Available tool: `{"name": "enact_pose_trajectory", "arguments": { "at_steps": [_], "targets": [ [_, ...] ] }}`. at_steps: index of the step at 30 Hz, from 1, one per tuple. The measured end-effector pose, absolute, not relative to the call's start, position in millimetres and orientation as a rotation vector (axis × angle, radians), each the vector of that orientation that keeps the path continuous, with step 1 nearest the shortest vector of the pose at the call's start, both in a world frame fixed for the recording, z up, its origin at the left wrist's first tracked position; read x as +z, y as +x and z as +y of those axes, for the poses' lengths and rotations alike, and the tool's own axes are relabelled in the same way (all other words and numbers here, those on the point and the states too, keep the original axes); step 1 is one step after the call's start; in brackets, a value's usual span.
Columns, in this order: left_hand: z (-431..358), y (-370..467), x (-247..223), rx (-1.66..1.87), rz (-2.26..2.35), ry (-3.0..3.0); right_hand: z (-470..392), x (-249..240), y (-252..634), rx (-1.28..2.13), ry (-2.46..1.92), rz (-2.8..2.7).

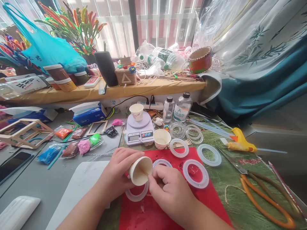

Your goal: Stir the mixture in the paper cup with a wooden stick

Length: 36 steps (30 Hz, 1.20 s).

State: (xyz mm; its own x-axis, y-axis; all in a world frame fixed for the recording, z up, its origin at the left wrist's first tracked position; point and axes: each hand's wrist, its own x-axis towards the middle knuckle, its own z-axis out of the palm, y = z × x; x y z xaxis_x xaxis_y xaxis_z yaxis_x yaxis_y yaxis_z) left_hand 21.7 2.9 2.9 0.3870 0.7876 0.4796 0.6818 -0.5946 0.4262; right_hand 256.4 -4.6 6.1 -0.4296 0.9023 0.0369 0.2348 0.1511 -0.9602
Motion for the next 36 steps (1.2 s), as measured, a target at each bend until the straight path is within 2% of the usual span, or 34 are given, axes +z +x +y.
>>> {"name": "enact_pose_trajectory", "arguments": {
  "at_steps": [12,16,20,36],
  "targets": [
    [3.0,20.4,6.4,1.02,1.32,2.493,-2.2,8.6,252.7,1.238,-1.125,-1.745],
    [2.9,22.1,8.7,1.034,1.301,2.508,-3.8,7.0,252.3,1.399,-1.077,-1.685],
    [1.8,24.2,12.0,1.008,1.304,2.53,-3.4,3.8,253.0,1.291,-1.17,-1.681],
    [2.6,19.1,7.2,0.957,1.303,2.531,-1.2,9.2,253.4,1.449,-1.106,-1.605]
  ]
}}
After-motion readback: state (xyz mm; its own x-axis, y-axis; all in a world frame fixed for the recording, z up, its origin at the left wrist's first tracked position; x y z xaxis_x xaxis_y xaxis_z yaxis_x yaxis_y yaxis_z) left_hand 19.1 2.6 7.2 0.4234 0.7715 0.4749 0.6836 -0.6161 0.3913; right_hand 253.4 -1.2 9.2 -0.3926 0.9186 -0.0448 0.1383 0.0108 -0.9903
